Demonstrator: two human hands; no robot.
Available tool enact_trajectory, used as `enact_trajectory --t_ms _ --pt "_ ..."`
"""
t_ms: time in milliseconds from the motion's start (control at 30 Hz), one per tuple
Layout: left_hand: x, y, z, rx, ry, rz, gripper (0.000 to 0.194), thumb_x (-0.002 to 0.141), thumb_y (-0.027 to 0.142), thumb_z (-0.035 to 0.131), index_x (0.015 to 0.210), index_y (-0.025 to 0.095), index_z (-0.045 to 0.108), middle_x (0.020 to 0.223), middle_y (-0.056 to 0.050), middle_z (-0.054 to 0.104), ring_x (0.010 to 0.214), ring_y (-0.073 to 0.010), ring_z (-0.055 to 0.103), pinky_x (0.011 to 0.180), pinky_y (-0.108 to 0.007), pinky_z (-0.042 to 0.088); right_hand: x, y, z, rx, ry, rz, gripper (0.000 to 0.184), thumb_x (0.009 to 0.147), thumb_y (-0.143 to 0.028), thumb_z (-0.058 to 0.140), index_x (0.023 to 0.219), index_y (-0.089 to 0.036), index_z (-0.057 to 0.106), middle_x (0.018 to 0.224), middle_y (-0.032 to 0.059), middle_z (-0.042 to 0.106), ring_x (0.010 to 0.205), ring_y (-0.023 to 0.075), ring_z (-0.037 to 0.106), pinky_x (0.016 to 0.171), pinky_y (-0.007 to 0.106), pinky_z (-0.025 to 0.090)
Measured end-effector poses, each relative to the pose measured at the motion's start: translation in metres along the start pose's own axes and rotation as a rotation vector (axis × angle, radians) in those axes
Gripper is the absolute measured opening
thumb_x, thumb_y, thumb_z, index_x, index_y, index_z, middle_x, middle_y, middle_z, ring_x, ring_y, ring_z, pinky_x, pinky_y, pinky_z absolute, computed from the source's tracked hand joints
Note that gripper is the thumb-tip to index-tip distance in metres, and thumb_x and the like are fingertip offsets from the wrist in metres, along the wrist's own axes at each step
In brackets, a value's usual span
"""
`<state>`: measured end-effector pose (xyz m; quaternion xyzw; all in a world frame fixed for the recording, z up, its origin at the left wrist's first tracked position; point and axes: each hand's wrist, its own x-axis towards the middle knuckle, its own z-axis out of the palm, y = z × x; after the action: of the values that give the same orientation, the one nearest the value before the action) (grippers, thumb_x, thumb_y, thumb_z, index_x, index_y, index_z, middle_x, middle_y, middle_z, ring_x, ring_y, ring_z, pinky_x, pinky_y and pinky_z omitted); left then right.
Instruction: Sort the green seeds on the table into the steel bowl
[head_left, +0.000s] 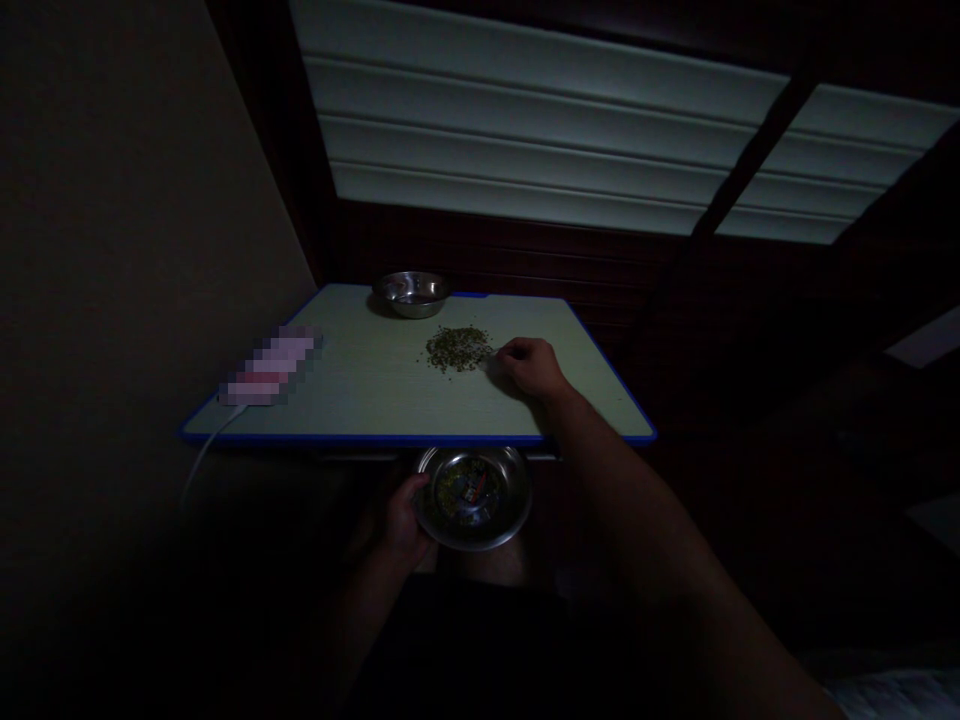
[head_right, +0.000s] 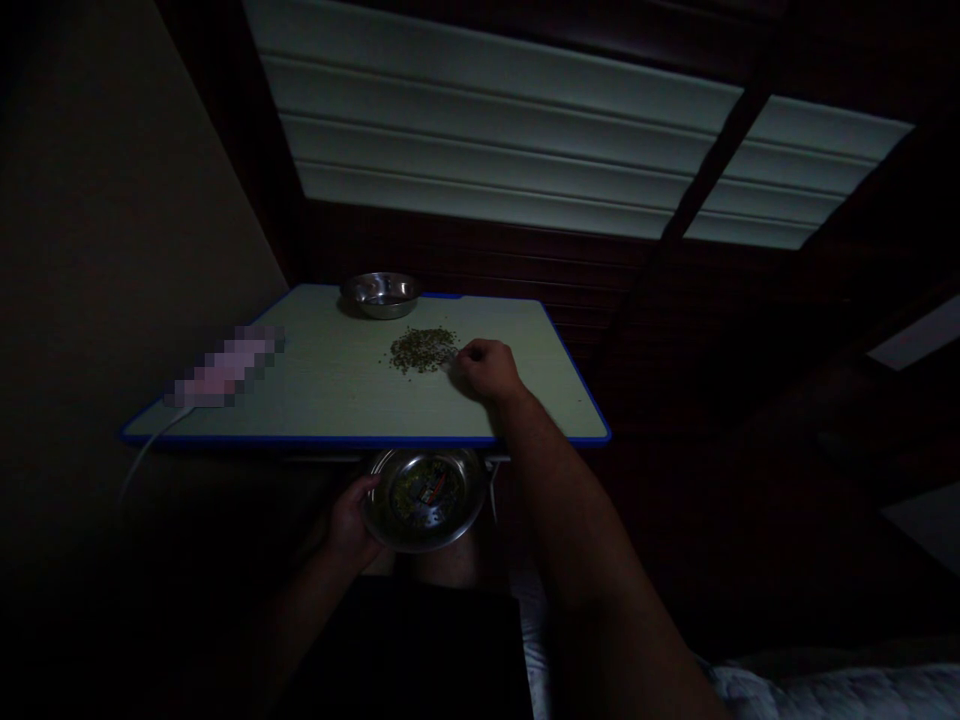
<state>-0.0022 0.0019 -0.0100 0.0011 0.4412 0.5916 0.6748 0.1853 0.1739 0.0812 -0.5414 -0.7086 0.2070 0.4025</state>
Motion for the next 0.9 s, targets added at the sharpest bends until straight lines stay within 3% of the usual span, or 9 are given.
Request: enact_trajectory --t_ms 167,467,767,900 --pt "-0.0016 0.0005 0.0012 0.027 -0.003 -0.002 0.014 0.071 0.021 0.061 0.075 0.014 0.073 0.070 -0.008 0.075 0.066 -0.0232 0.071 0.061 -0.032 0.058 0.0018 0.0033 -0.0001 -0.079 0.071 -0.004 0.021 0.077 -0.023 0.058 0.085 -0.014 0.075 0.084 0.0071 0.075 0.079 0.0182 0.066 0.078 0.029 0.048" --pt "-0.0009 -0.0002 0.0005 0.003 0.004 0.000 0.012 0.071 0.019 0.063 0.075 0.012 0.072 0.070 -0.009 0.075 0.065 -0.0231 0.070 0.061 -0.032 0.057 0.0007 -0.0001 0.0007 -0.091 -0.001 -0.142 0.019 0.078 -0.021 0.059 0.088 -0.017 0.076 0.093 0.0063 0.075 0.087 0.0183 0.065 0.086 0.030 0.048" --pt "-0.0006 -0.0008 0.0005 0.007 -0.007 0.021 0.013 0.069 0.019 0.063 0.075 0.011 0.072 0.071 -0.010 0.075 0.067 -0.0229 0.070 0.064 -0.032 0.056 0.0035 0.0077 0.0056 -0.058 0.059 -0.190 0.017 0.079 -0.020 0.061 0.087 -0.019 0.076 0.088 0.0048 0.074 0.082 0.0178 0.064 0.081 0.031 0.049" --pt "0.0011 -0.0015 -0.0021 0.007 -0.034 0.033 0.016 0.067 0.020 0.066 0.080 0.012 0.073 0.073 -0.009 0.076 0.072 -0.0253 0.071 0.067 -0.034 0.057 0.0032 0.0081 0.0064 -0.076 0.009 -0.250 0.015 0.078 -0.022 0.065 0.086 -0.020 0.077 0.088 0.0065 0.074 0.084 0.0193 0.064 0.083 0.033 0.048"
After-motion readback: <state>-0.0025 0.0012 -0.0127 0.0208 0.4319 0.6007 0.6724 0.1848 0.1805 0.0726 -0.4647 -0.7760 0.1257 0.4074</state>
